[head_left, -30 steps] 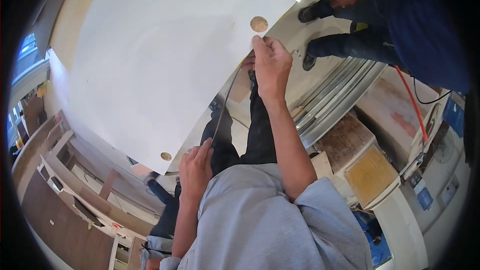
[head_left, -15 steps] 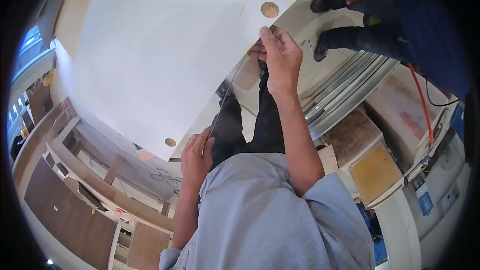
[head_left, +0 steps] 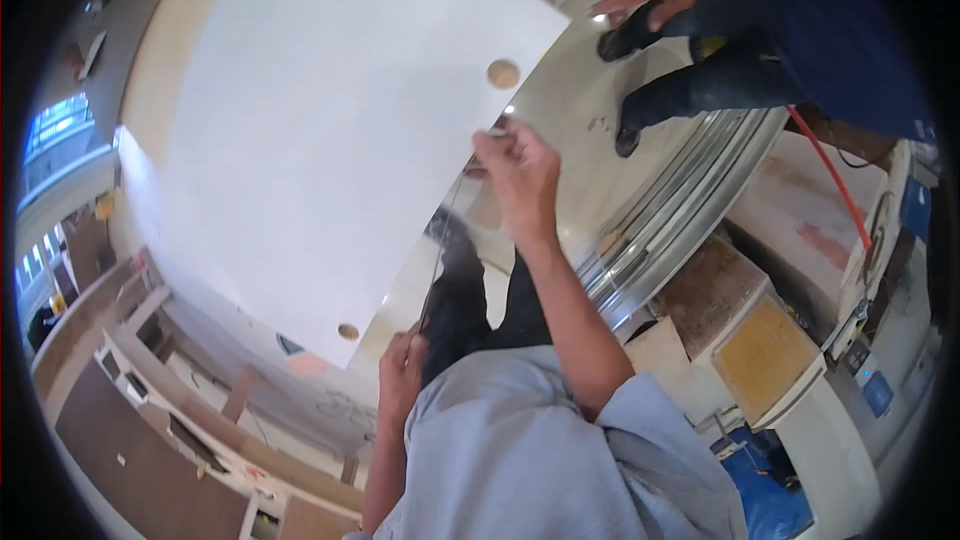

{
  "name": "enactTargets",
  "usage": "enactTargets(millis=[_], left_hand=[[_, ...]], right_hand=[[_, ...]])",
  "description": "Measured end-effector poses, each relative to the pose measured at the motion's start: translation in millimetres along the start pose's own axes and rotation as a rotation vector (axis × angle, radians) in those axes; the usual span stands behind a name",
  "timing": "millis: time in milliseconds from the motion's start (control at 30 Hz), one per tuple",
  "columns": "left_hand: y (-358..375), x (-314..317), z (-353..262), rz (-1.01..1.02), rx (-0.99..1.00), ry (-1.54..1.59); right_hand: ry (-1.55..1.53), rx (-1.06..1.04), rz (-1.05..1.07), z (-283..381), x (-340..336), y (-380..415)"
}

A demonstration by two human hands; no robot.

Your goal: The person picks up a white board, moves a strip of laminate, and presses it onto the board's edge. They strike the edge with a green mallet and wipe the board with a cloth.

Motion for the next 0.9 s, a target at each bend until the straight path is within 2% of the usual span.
enactTargets(millis=[100, 200, 233, 333, 467, 533, 600, 633, 900], left_hand=[[10.6, -3.0, 13.3, -0.008, -0.024, 0.062], [22.3, -10.8, 20.5, -0.033, -0.046, -0.002], [26.0, -13.9, 23.7, -0.035, -0.107, -0.060], [26.4, -20.1, 38.1, -0.087, -0.020, -0.150], [21.7, -29.6, 42.5, -0.175, -0.045, -0.257], [29.5, -31.7, 46.1, -0.192, -0.054, -0.305], [27.5, -37.6, 36.9, -0.201, -0.057, -0.342], [28.2, -39.2, 34.9, -0.191, -0.107, -0.263], [26.7, -46.3, 28.7, -0.201, -0.057, -0.319]], right_hand=[[0.002, -0.025, 0.023, 7.4, 3.5, 1.2], [-0.006, -0.021, 0.028, 8.0, 4.1, 2.3], [-0.013, -0.022, 0.026, 7.1, 4.3, 2.2], [-0.073, -0.034, 0.018, 3.4, 3.2, 0.8], [-0.198, -0.009, -0.009, -11.2, 2.3, 4.0], [-0.187, -0.039, 0.064, -7.5, 6.1, 7.8], [-0.170, -0.043, 0.065, -7.0, 6.4, 10.2], [-0.169, -0.044, 0.063, -4.6, 8.0, 11.3], [-0.133, -0.064, 0.012, -2.2, 13.5, 14.4]])
Point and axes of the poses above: each hand's wrist, its own y-axis away from the middle knuckle, its own x-axis out of the palm, z = x × y, the point moved 8 cm from there along -y, towards the middle knuckle, and after that the axes turned 14 degrees about z, right-handed, at the moved point
